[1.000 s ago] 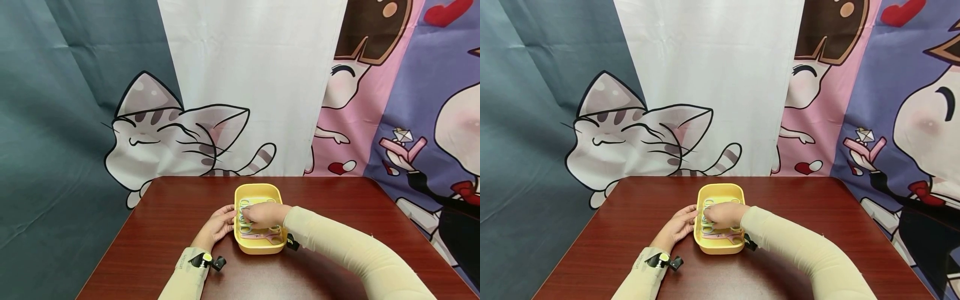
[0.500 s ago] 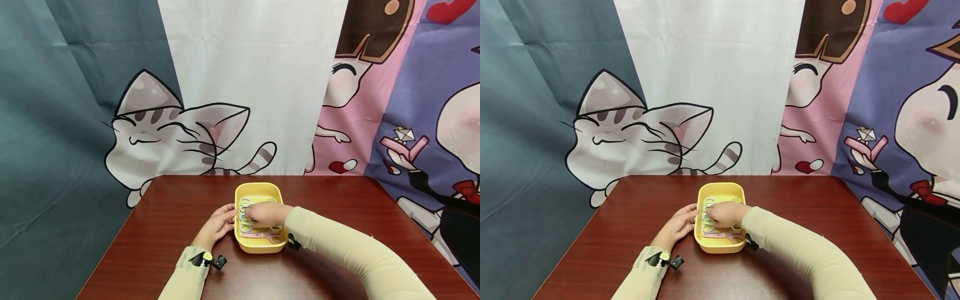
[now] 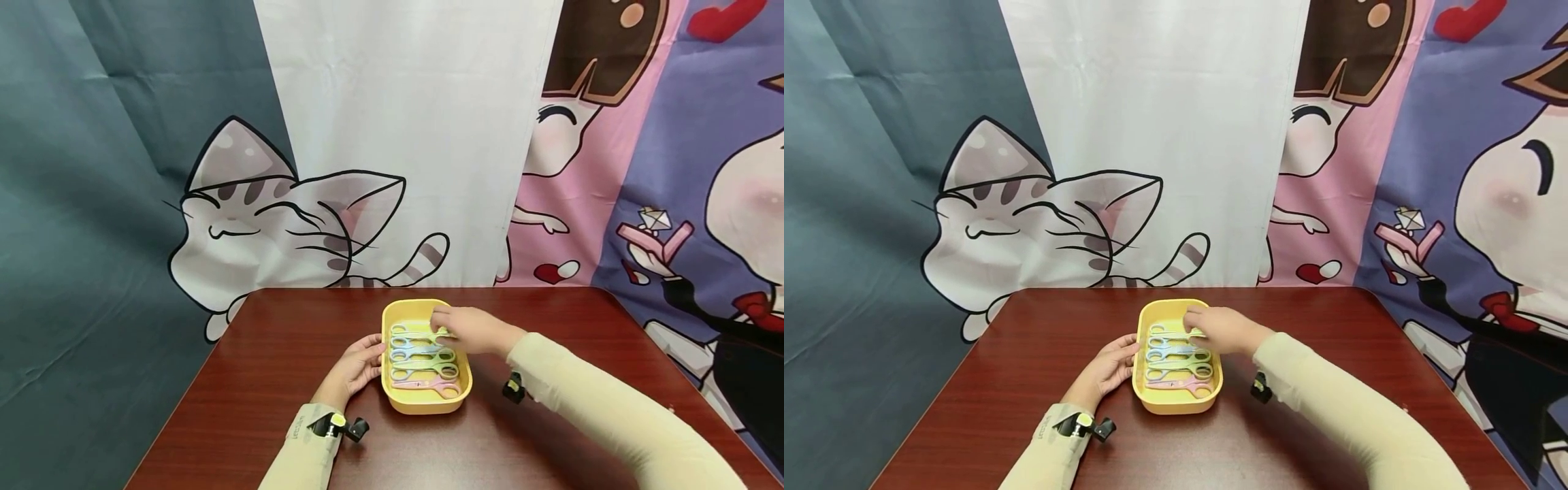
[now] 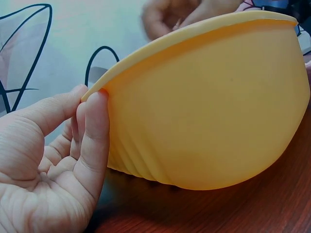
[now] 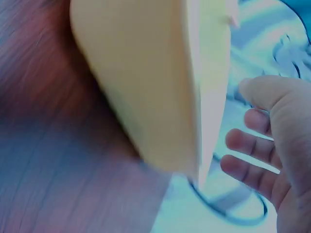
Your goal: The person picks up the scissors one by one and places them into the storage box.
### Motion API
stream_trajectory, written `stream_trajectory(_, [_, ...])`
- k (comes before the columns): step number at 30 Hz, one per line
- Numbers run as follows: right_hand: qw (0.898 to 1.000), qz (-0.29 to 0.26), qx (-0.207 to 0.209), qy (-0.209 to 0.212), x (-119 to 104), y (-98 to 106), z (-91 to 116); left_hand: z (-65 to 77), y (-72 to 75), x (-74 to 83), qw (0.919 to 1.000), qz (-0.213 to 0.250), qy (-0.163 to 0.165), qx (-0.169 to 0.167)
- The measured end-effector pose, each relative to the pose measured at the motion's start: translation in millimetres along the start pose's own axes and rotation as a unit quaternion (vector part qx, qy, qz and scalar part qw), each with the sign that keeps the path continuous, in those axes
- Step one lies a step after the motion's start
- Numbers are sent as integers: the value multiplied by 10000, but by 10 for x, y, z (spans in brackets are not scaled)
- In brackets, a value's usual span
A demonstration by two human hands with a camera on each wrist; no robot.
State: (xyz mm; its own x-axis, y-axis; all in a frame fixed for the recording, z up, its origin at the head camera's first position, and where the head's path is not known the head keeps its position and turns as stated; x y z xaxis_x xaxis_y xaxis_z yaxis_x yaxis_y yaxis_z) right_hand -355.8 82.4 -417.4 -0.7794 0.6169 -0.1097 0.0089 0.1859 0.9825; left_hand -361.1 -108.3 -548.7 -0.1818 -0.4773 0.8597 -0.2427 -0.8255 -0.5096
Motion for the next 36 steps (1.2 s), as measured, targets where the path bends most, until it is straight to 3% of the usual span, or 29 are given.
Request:
stream_trajectory(5, [9971, -20, 660, -391, 372, 255, 436, 7, -9, -3, 10000, -10, -12, 38])
stream_trajectory(11, [9916, 10, 918, -909, 712, 323, 1045, 16, 1, -5, 10000, 17, 16, 36])
stream_trajectory(14, [9910, -71, 664, -1157, 830, 243, 1343, 17, -3, -8, 10000, 51, 39, 17])
stream_trajectory(20, [9844, -271, -306, -1711, 965, 16, 1793, 10, -16, 1, 10000, 65, 25, 4])
stream_trajectory(27, [9792, -644, -590, -1831, 962, -140, 2045, 12, -29, 2, 9999, 120, 46, -59])
stream_trajectory(36, [9780, -750, -756, -1794, 982, -264, 2099, 14, -19, 0, 9999, 113, 34, -62])
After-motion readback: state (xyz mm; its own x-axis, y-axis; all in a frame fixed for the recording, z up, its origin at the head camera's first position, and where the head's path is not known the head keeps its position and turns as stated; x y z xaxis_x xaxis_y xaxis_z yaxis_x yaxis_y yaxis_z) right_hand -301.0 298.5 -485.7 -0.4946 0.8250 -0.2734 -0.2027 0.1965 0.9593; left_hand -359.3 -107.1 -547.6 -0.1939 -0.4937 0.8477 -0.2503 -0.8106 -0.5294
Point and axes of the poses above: each hand's wrist, its own z-axis away from the middle knuckle, its own y-axis out of the back of the hand, x = y × z, the point moved 8 cm from there along -z, towards the middle knuckle, and after that the axes turned 7 degrees about -y, right-handed, at the moved point
